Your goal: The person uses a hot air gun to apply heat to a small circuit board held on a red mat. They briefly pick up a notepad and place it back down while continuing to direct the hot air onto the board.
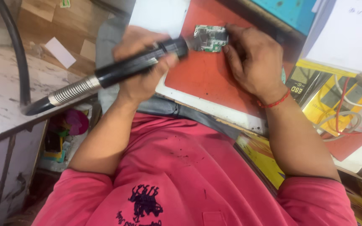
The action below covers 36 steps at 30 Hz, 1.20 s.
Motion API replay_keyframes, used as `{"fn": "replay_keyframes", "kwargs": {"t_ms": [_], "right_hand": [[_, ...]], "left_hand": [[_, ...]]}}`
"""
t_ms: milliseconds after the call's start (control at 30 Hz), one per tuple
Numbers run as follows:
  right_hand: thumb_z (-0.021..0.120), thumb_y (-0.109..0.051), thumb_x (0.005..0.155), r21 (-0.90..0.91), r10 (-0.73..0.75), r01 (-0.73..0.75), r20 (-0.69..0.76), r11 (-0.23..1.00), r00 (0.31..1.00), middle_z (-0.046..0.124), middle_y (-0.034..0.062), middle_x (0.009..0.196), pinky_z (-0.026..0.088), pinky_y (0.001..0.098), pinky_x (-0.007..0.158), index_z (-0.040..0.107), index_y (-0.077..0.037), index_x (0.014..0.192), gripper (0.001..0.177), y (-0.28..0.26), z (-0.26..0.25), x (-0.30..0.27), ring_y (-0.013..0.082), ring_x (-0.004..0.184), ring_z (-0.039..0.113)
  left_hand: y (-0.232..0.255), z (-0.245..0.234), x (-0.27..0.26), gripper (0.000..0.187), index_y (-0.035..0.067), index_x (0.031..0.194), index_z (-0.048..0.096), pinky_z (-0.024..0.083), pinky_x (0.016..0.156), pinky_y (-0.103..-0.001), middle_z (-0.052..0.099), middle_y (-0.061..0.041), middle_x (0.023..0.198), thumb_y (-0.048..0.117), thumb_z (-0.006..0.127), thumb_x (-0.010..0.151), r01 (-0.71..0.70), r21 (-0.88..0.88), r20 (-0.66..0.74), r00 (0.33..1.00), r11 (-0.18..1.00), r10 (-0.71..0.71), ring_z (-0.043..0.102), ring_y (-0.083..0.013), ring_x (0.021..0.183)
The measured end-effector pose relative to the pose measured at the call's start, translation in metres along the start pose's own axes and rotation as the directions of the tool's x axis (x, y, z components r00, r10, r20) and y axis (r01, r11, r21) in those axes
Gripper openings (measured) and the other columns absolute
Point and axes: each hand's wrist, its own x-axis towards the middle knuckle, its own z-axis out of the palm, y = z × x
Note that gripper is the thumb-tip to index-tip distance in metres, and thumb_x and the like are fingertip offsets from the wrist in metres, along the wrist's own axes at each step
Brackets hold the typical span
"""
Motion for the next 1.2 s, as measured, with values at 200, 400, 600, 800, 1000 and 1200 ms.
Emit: {"fn": "replay_keyframes", "kwargs": {"t_ms": [200,400,600,800,1000,1200], "right_hand": [[0.075,-0.008,0.103,0.020,-0.019,0.020,-0.023,1.000,1.000,0.067,0.0129,0.098,0.054,0.0434,0.083,0.066,-0.002,0.126,0.026,0.000,0.000,0.002,0.0348,0.093,0.067],[0.075,-0.009,0.102,0.028,-0.012,0.013,-0.012,1.000,1.000,0.066,0.0126,0.095,0.053,0.0434,0.082,0.066,-0.002,0.128,0.028,0.002,0.000,0.002,0.0344,0.090,0.066],[0.074,-0.009,0.101,0.020,0.000,0.000,-0.019,1.000,1.000,0.065,0.0106,0.093,0.053,0.0426,0.080,0.067,-0.003,0.126,0.027,-0.001,-0.002,0.005,0.0325,0.088,0.065],[0.075,-0.010,0.099,0.017,0.028,-0.028,-0.015,0.999,0.999,0.065,0.0116,0.094,0.052,0.0437,0.079,0.068,-0.004,0.127,0.029,-0.004,-0.001,0.004,0.0341,0.087,0.065],[0.075,-0.008,0.103,0.015,-0.018,0.018,-0.025,1.000,1.000,0.065,0.0132,0.100,0.053,0.0447,0.084,0.067,-0.004,0.127,0.026,0.006,0.003,-0.003,0.0356,0.092,0.065],[0.072,-0.004,0.097,-0.003,-0.022,0.022,-0.021,1.000,1.000,0.068,0.0125,0.099,0.053,0.0441,0.086,0.065,-0.004,0.122,0.026,0.010,0.006,-0.008,0.0344,0.092,0.066]], "left_hand": [[0.000,-0.002,0.001,0.035,0.003,0.115,0.072,0.054,0.090,-0.032,0.074,-0.009,0.106,0.035,0.080,0.100,0.050,0.021,-0.024,0.999,0.999,-0.049,0.066,-0.0225,0.099],[-0.002,-0.001,0.000,0.040,0.001,0.114,0.072,0.053,0.090,-0.033,0.074,-0.011,0.101,0.038,0.081,0.100,0.000,0.078,0.013,1.000,0.997,-0.001,0.065,-0.0256,0.097],[-0.001,0.000,0.001,0.041,0.002,0.109,0.074,0.054,0.090,-0.033,0.076,-0.009,0.103,0.041,0.079,0.097,-0.025,0.085,0.066,0.998,0.996,0.019,0.067,-0.0226,0.096],[-0.004,-0.001,0.004,0.040,0.004,0.108,0.075,0.053,0.090,-0.034,0.076,-0.007,0.100,0.041,0.080,0.094,-0.035,0.022,0.094,0.995,0.999,0.033,0.070,-0.0199,0.092],[-0.009,-0.004,0.002,0.041,0.003,0.114,0.073,0.052,0.091,-0.033,0.075,-0.008,0.107,0.039,0.083,0.098,-0.079,0.027,0.103,0.992,0.997,0.076,0.066,-0.0228,0.096],[-0.009,0.001,-0.003,0.038,0.002,0.109,0.073,0.052,0.092,-0.036,0.073,-0.009,0.103,0.037,0.081,0.099,0.010,0.059,-0.019,1.000,0.998,-0.009,0.067,-0.0254,0.097]]}}
